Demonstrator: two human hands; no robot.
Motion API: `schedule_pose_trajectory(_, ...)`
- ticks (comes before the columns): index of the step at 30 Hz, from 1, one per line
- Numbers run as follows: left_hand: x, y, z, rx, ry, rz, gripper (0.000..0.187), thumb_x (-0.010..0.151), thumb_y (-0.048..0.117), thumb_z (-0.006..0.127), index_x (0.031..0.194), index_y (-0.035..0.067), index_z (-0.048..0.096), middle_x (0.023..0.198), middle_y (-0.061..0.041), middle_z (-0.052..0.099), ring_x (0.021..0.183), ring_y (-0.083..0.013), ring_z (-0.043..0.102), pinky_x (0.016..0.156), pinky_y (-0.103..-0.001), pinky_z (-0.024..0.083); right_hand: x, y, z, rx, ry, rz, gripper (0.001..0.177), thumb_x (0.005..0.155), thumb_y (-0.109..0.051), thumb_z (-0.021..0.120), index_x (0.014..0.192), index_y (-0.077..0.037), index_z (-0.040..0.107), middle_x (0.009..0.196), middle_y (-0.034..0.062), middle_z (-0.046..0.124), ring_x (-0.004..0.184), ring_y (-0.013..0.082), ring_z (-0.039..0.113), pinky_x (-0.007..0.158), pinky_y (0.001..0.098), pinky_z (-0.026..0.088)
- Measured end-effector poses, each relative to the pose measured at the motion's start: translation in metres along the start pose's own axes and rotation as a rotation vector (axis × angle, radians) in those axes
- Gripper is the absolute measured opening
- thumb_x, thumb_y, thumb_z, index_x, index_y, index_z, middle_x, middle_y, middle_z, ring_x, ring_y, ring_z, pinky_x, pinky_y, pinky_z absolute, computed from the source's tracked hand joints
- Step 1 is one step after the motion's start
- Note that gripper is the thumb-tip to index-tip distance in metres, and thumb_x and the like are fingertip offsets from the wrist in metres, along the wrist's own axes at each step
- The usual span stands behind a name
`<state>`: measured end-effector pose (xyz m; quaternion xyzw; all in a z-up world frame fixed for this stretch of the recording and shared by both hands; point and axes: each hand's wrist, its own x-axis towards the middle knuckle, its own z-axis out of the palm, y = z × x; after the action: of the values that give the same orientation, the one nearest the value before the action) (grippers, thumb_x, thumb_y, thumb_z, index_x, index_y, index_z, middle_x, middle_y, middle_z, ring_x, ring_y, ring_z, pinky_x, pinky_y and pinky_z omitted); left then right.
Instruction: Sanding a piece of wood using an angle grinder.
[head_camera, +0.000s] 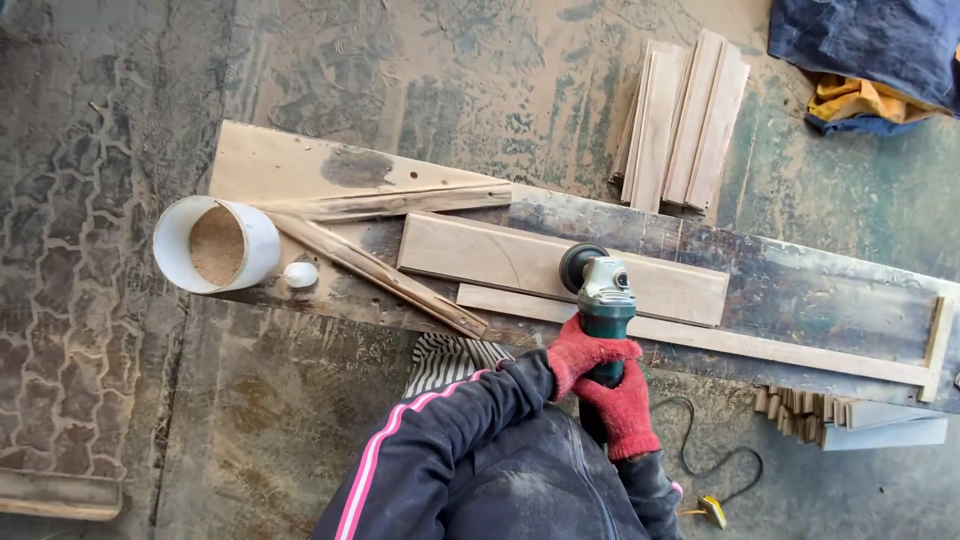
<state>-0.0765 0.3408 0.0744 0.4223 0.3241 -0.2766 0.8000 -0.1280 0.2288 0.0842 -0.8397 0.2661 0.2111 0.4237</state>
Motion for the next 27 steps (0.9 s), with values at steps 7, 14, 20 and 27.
schedule_pose_trajectory(7, 0.004, -0.002, -0.005, -0.003, 0.077, -0.048, 0.07, 0.048, 0.019, 0.1, 0.11, 0.008, 0.069, 0.093, -0.015, 0.073, 0.098, -0.0364, 0.072, 0.093, -0.044, 0.055, 0.001, -0.016, 0.003, -0.059, -0.041, -0.04, 0.065, 0.048, -0.031, 0.096, 0.102, -0.01, 0.065, 0.092, 0.0195, 0.07, 0.095, 0.0381, 0.069, 0.082, 0.0522, 0.052)
schedule_pose_trajectory(14, 0.002, 0.009, -0.019, 0.091, 0.11, -0.092, 0.079, 0.043, 0.025, 0.1, 0.113, 0.007, 0.068, 0.1, -0.019, 0.073, 0.108, -0.0421, 0.068, 0.097, -0.048, 0.054, -0.008, -0.027, 0.023, -0.048, -0.061, -0.006, 0.07, 0.05, -0.032, 0.096, 0.107, -0.007, 0.065, 0.099, 0.0238, 0.07, 0.104, 0.043, 0.067, 0.091, 0.0534, 0.051)
schedule_pose_trajectory(20, -0.004, 0.017, -0.034, 0.083, 0.092, -0.084, 0.076, 0.043, 0.024, 0.1, 0.112, 0.008, 0.07, 0.098, -0.017, 0.073, 0.106, -0.041, 0.069, 0.094, -0.048, 0.055, -0.017, -0.034, 0.04, -0.049, -0.03, 0.004, 0.07, 0.049, -0.033, 0.097, 0.107, -0.012, 0.065, 0.098, 0.02, 0.07, 0.103, 0.0396, 0.068, 0.09, 0.0518, 0.052)
schedule_pose_trajectory(27, -0.001, 0.024, -0.055, 0.073, 0.098, -0.08, 0.078, 0.044, 0.022, 0.101, 0.113, 0.006, 0.069, 0.099, -0.02, 0.073, 0.107, -0.0433, 0.068, 0.095, -0.051, 0.053, -0.02, -0.045, 0.058, -0.015, -0.052, 0.024, 0.069, 0.048, -0.034, 0.098, 0.105, -0.013, 0.065, 0.093, 0.0185, 0.07, 0.097, 0.0366, 0.068, 0.088, 0.0492, 0.053)
